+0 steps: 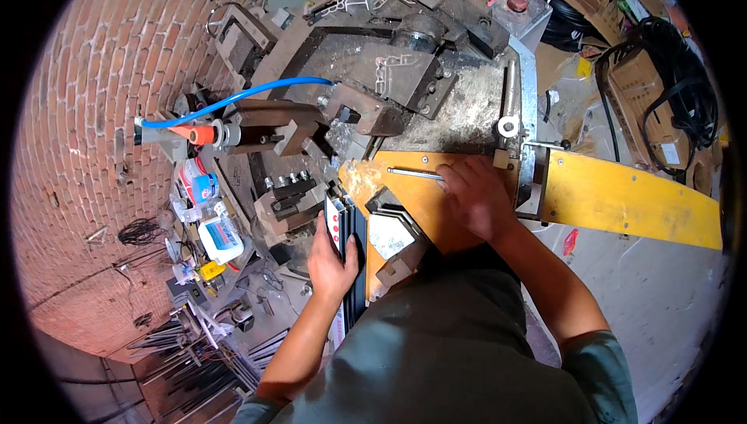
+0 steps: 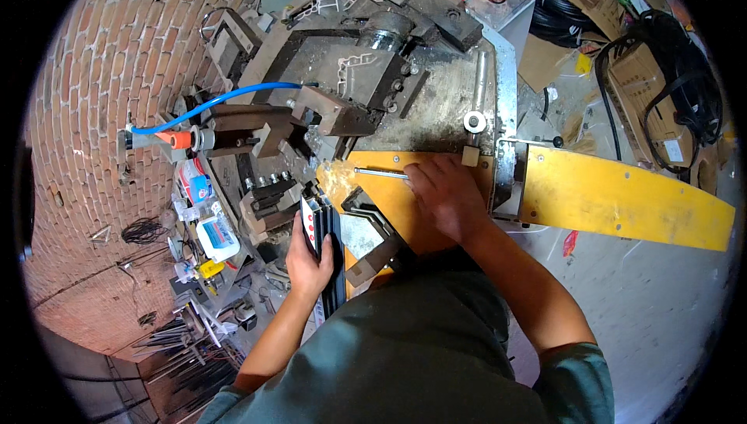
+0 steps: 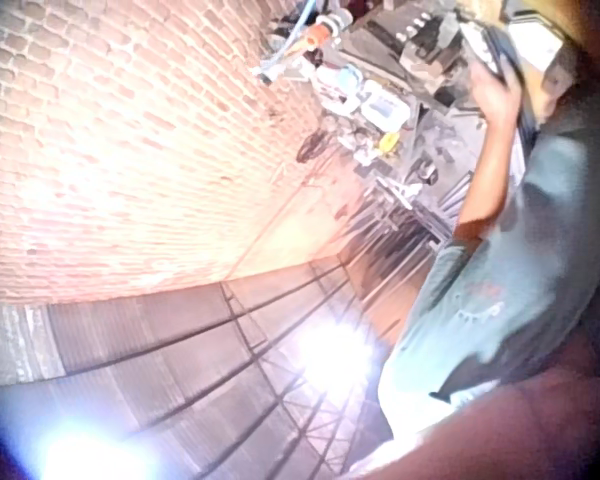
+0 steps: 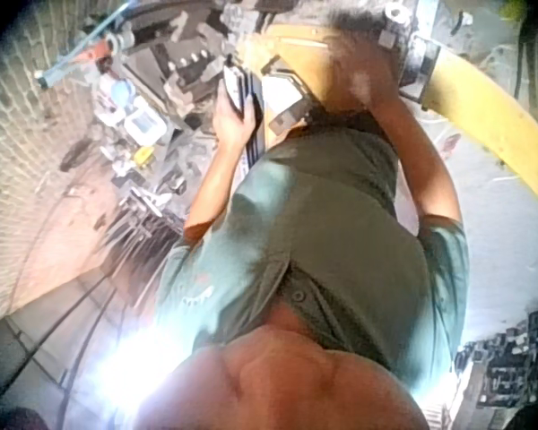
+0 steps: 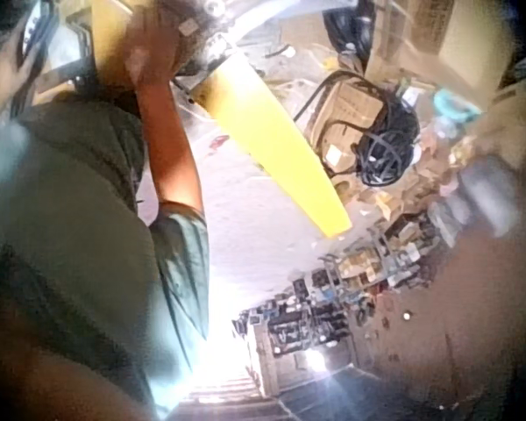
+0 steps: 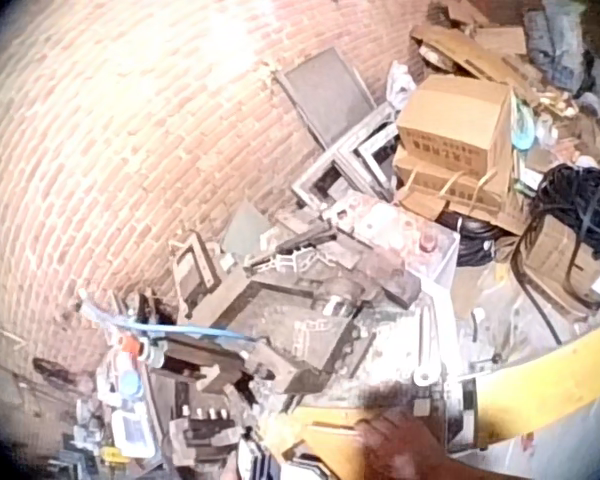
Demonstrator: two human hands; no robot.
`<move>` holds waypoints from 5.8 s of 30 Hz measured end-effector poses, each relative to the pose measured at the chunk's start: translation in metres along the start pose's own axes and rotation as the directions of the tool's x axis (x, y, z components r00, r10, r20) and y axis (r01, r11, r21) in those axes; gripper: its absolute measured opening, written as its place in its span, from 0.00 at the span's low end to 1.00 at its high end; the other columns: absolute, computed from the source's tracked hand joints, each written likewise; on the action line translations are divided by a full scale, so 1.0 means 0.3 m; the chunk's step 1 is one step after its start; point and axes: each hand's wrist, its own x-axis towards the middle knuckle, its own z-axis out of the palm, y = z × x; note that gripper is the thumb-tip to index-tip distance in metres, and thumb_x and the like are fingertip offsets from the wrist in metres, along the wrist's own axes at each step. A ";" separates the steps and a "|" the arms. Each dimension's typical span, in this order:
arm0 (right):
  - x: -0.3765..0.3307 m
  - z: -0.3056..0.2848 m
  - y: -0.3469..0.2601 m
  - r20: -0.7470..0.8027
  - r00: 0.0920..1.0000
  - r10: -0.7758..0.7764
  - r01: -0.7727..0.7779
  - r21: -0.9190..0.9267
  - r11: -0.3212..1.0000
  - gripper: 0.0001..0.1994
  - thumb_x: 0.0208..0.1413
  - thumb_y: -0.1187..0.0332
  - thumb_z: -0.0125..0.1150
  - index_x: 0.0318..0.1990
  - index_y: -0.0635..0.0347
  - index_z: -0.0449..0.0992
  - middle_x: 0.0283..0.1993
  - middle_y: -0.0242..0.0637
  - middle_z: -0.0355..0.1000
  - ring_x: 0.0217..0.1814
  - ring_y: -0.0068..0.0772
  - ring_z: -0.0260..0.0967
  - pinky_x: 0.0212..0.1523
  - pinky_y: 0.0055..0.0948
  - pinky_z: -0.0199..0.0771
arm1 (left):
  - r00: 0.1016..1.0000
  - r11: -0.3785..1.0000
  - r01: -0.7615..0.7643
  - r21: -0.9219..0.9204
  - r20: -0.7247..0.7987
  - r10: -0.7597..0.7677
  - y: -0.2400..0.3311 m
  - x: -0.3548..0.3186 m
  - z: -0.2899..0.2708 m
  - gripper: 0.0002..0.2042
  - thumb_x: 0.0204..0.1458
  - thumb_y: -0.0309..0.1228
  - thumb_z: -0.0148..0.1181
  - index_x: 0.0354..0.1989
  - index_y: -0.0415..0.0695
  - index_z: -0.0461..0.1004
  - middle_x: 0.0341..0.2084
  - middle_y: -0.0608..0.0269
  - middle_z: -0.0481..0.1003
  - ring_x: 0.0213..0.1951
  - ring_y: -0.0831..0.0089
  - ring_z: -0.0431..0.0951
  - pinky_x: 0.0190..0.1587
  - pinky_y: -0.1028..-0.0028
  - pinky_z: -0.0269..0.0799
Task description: The person positions metal pieces in a specialized corner-clamping jig, uses an Allen key to tighten bolts securing the assembly, and applies a marker to indicate specific points on the metal.
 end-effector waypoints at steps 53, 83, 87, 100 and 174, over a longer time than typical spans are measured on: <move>0.002 0.006 0.021 -0.016 0.994 0.103 -0.100 0.131 0.986 0.12 0.60 0.74 0.68 0.51 0.63 0.80 0.44 0.42 0.77 0.47 0.49 0.74 0.52 0.46 0.77 | 0.769 0.731 -0.491 0.473 0.629 0.110 -0.029 0.549 -0.109 0.22 0.51 0.28 0.65 0.57 0.53 0.83 0.47 0.47 0.85 0.54 0.49 0.83 0.57 0.55 0.79; 0.008 0.003 0.025 -0.037 0.995 0.088 -0.082 0.136 0.987 0.12 0.60 0.76 0.68 0.51 0.65 0.80 0.43 0.42 0.77 0.46 0.50 0.74 0.51 0.46 0.76 | 0.762 0.760 -0.451 0.469 0.645 0.054 -0.017 0.555 -0.109 0.22 0.51 0.30 0.66 0.58 0.53 0.84 0.45 0.47 0.86 0.54 0.48 0.84 0.57 0.55 0.80; 0.010 -0.004 0.021 -0.031 0.995 0.091 -0.085 0.144 0.986 0.12 0.61 0.75 0.68 0.51 0.65 0.80 0.43 0.42 0.77 0.46 0.50 0.74 0.52 0.46 0.76 | 0.738 0.755 -0.416 0.507 0.673 -0.045 0.003 0.562 -0.110 0.27 0.51 0.24 0.62 0.62 0.58 0.83 0.51 0.44 0.83 0.58 0.49 0.82 0.62 0.57 0.78; -0.001 0.009 0.031 -0.005 0.996 0.089 -0.088 0.103 0.991 0.14 0.59 0.74 0.69 0.53 0.63 0.80 0.48 0.44 0.79 0.51 0.50 0.76 0.56 0.48 0.77 | 0.918 0.908 -0.370 0.197 0.229 0.324 0.125 0.265 -0.277 0.23 0.53 0.28 0.69 0.59 0.38 0.75 0.47 0.47 0.78 0.51 0.45 0.77 0.58 0.53 0.74; 0.006 -0.001 0.021 -0.003 0.993 0.116 -0.115 0.099 0.988 0.10 0.65 0.69 0.63 0.50 0.62 0.78 0.44 0.43 0.77 0.49 0.49 0.74 0.54 0.47 0.76 | 0.953 0.937 -0.299 0.182 0.001 0.304 0.012 0.157 -0.229 0.10 0.59 0.23 0.68 0.48 0.38 0.81 0.42 0.49 0.81 0.46 0.50 0.82 0.52 0.59 0.77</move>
